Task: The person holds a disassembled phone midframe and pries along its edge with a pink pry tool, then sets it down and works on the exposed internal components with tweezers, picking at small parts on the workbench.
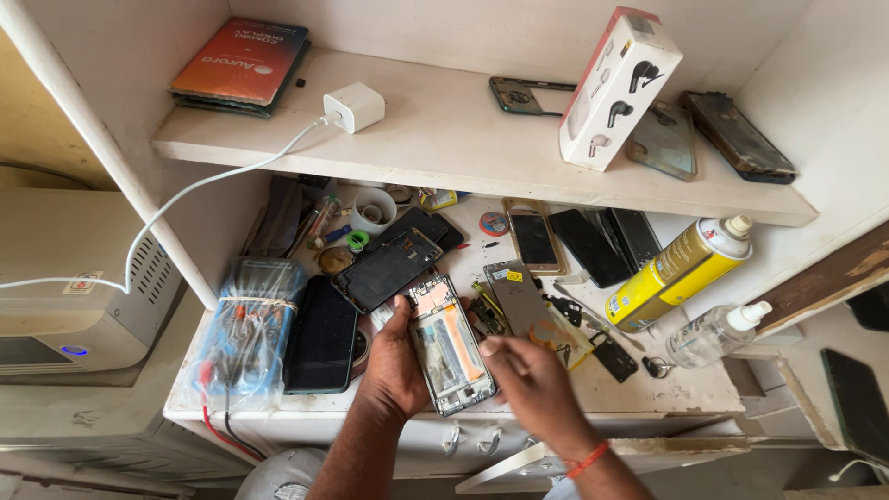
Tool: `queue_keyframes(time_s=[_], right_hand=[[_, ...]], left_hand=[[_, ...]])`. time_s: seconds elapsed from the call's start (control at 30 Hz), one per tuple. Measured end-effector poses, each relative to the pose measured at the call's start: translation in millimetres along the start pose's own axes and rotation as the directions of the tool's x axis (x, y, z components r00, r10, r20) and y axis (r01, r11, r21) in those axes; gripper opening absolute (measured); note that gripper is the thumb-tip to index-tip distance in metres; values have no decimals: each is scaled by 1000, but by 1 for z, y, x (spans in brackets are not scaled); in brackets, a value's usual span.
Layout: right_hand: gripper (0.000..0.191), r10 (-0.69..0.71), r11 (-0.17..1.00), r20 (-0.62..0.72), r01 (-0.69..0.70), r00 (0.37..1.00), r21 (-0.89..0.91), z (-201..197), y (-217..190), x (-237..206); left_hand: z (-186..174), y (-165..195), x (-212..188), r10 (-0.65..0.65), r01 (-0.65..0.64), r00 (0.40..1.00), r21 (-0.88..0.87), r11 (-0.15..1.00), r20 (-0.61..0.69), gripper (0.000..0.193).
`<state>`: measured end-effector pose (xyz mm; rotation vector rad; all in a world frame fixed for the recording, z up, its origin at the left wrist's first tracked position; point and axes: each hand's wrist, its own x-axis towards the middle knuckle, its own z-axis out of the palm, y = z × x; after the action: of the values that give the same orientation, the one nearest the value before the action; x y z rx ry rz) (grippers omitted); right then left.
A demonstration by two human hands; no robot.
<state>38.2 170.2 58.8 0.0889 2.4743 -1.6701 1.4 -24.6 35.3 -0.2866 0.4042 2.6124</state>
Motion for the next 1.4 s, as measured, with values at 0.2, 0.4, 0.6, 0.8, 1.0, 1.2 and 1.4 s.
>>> queue_keyframes(time_s=[0.2, 0.4, 0.6, 0.8, 1.0, 1.2, 1.4], right_hand=[[34, 156, 816, 7, -133, 988, 562, 32, -2, 7], [30, 239, 762, -2, -186, 971, 621, 32, -5, 12], [28, 352, 535, 19, -218, 936, 816, 16, -2, 17], [28, 327, 494, 20, -189, 945, 849, 16, 11, 22], [22, 254, 504, 24, -153, 967, 850, 18, 23, 25], [24, 290, 469, 50, -188, 956, 863, 17, 19, 24], [24, 333, 312, 25, -135, 943, 940, 17, -7, 44]], left_hand=[[-10, -9, 4, -77, 75, 996, 29, 997, 50, 70], [-5, -14, 2, -38, 48, 997, 163, 985, -63, 71], [19, 8, -9, 256, 21, 929, 731, 682, -266, 72], [37, 69, 1, 661, 215, 744, 901, -377, 99, 67], [31, 87, 6, 496, 421, 866, 634, -649, -67, 106], [32, 79, -8, 569, 361, 816, 680, -638, 101, 104], [39, 35, -34, 604, 69, 747, 871, -486, 278, 107]])
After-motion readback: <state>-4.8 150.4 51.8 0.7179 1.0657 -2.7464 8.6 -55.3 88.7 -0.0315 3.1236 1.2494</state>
